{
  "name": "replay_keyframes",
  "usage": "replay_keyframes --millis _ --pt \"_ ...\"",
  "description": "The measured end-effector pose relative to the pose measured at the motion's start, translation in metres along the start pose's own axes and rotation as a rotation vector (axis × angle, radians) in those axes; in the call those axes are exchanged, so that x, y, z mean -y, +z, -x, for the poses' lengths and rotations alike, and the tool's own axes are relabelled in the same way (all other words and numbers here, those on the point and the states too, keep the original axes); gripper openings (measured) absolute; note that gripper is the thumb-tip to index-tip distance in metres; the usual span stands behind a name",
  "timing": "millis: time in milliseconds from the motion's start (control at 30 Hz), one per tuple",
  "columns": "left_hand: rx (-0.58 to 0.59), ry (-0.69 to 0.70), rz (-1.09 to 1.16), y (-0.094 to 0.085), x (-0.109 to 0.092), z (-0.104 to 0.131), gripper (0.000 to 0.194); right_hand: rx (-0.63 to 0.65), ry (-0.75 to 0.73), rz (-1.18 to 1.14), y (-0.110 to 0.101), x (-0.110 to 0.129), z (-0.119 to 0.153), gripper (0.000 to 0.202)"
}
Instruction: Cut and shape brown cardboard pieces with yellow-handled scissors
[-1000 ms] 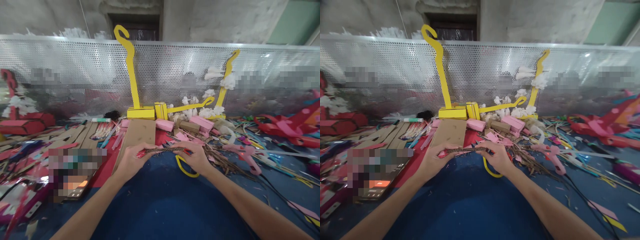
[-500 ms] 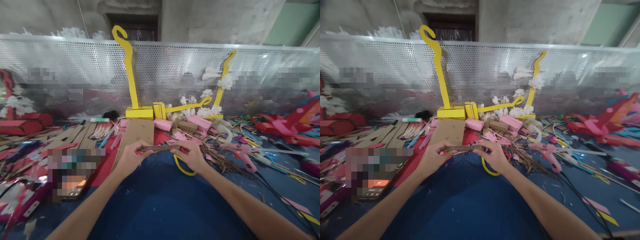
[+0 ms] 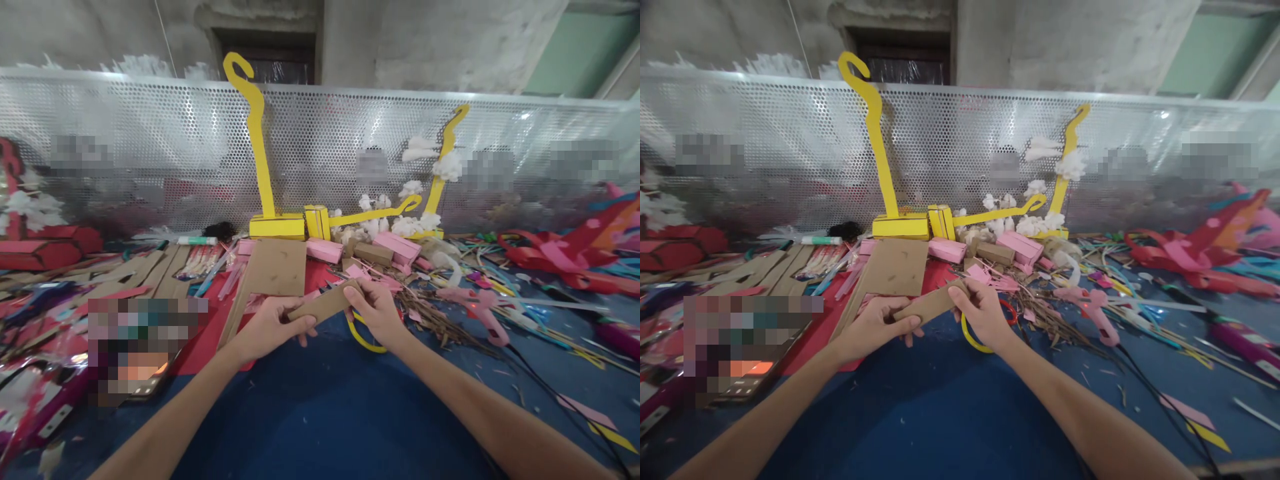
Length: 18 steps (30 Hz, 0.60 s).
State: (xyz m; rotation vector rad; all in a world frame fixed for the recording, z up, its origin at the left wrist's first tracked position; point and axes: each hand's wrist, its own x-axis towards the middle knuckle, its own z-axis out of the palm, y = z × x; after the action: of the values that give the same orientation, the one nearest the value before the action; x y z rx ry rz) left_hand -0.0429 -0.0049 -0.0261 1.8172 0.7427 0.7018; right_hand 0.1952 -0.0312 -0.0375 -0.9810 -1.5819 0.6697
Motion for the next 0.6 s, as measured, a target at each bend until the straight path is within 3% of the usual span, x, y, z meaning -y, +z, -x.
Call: replay_keyframes --millis 200,333,467,600 --pt "0.018 -0.045 0.076 0.000 0.007 -0.001 0.037 0.010 0.089 -0.083 0.000 -0.004 0.000 0.042" --pt "0.123 -0.067 0.115 0.001 0.008 -0.001 0.038 0.035 0.153 -0.115 0.004 -0.008 0.002 0.042" --pt "0.220 -0.109 0.198 0.016 0.003 0.003 0.039 0.100 0.174 -0.138 0.013 -0.006 0.006 0.039" --pt "0.142 -0.080 0.274 0.036 0.000 0.006 0.039 0.122 0.168 -0.152 0.019 0.001 0.010 0.038"
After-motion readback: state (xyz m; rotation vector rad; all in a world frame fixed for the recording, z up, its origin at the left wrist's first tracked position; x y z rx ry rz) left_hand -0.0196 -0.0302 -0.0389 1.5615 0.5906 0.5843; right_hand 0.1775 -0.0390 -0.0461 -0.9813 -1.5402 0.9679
